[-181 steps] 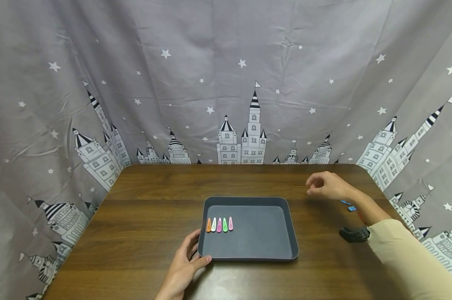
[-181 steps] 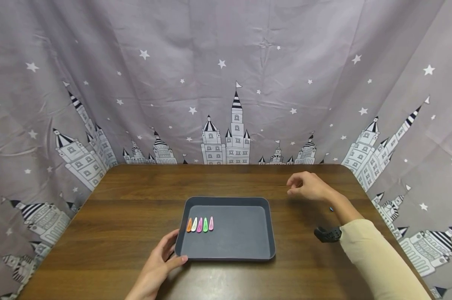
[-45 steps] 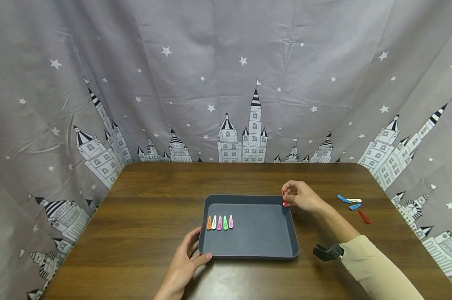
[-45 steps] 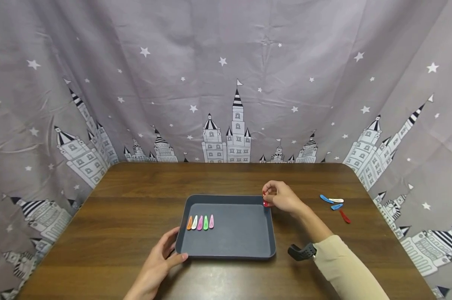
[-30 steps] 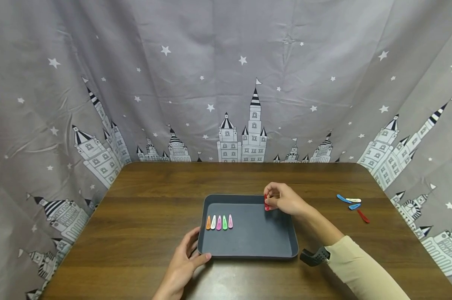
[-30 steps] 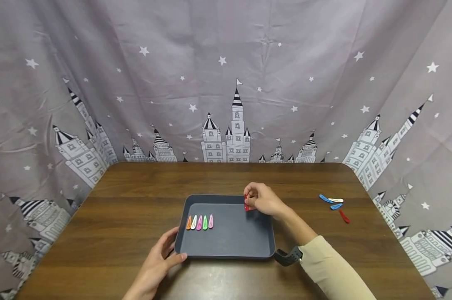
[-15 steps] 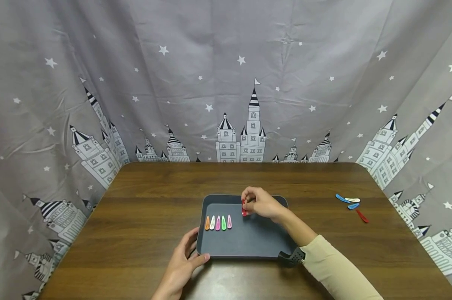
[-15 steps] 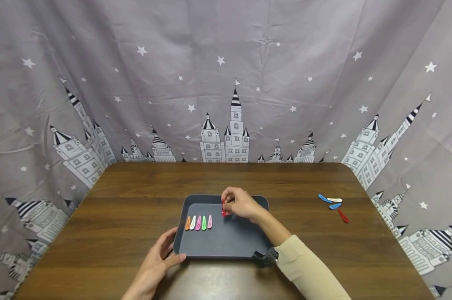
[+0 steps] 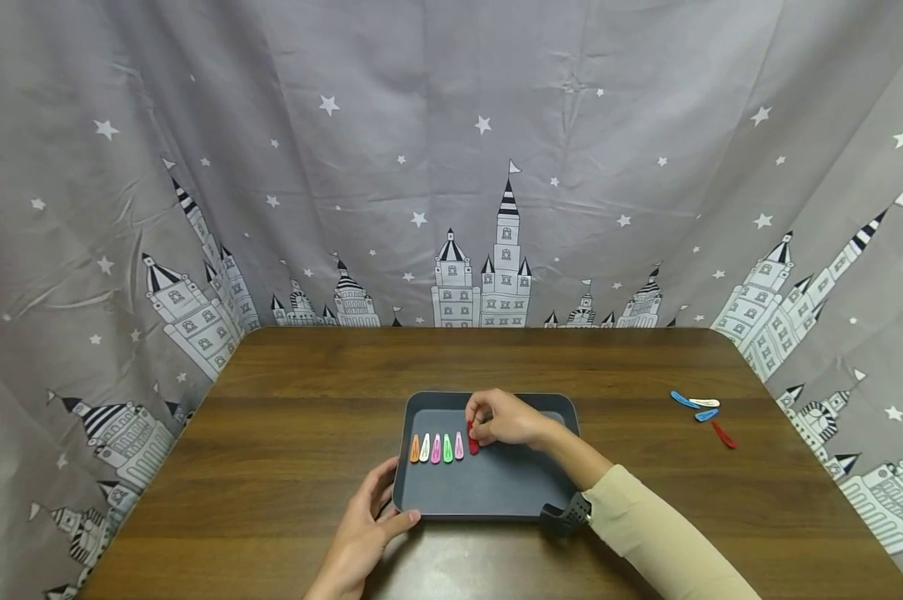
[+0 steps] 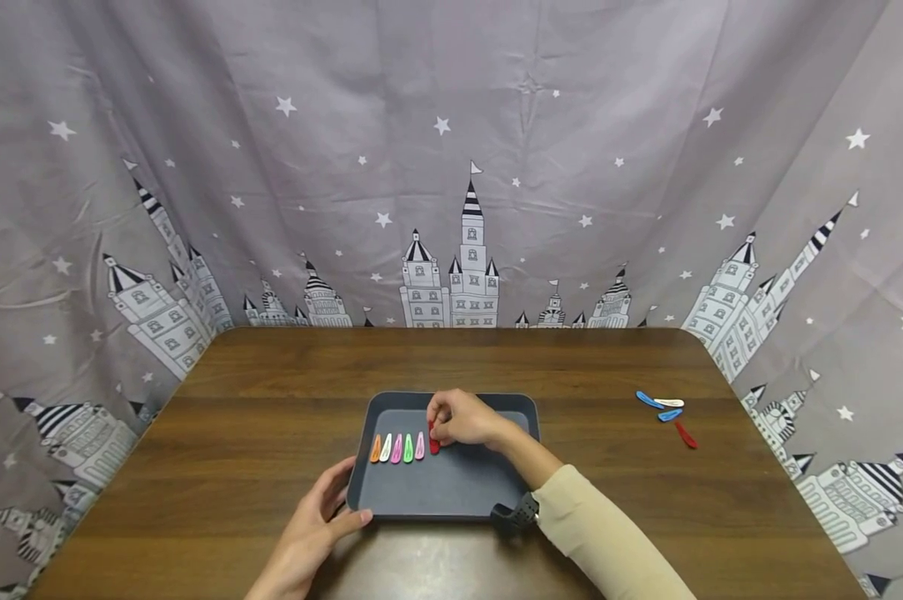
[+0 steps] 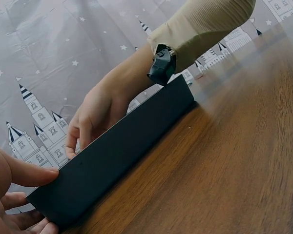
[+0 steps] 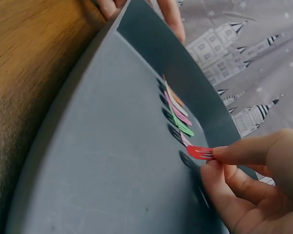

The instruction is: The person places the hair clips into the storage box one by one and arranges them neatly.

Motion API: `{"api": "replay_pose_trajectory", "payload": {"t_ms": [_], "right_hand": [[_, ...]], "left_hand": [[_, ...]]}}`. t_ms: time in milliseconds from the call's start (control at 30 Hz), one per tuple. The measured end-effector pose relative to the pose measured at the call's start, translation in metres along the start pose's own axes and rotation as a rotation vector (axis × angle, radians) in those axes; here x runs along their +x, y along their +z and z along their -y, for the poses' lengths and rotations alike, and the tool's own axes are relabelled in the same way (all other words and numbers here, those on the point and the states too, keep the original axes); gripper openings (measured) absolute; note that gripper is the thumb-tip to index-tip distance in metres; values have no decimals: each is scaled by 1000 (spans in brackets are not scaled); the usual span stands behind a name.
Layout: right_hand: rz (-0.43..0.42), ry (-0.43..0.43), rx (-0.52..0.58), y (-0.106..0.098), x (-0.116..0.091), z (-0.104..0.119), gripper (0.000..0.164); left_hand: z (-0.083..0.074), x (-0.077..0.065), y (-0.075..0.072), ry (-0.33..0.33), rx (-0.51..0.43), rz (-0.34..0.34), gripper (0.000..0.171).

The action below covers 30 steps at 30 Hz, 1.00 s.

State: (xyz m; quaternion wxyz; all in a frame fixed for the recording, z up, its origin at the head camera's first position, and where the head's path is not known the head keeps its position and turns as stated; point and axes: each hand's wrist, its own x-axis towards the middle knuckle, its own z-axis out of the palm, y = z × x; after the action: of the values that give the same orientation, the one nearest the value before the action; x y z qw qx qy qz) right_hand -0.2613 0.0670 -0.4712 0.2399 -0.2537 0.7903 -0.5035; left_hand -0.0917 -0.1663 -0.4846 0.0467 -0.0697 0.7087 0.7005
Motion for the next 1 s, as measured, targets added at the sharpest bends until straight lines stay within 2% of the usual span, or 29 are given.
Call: {"api": "replay_pose_trajectory", "payload": {"t_ms": [300,400,667,1000], "right_hand": [[-14,-67,-339,2,3,0,15],[-17,-90,-417,3,5,0,16],[-6,-108,-435,10,10,3,15],[-18,-79,-467,4,5,0,15]], "left_hand": [[2,1,0,13,1,3,83],[2,1,0,8,-7,6,83],[1,0,-8,-9,10,-12,83],[3,3,-2,-18,-12,4,83]]}}
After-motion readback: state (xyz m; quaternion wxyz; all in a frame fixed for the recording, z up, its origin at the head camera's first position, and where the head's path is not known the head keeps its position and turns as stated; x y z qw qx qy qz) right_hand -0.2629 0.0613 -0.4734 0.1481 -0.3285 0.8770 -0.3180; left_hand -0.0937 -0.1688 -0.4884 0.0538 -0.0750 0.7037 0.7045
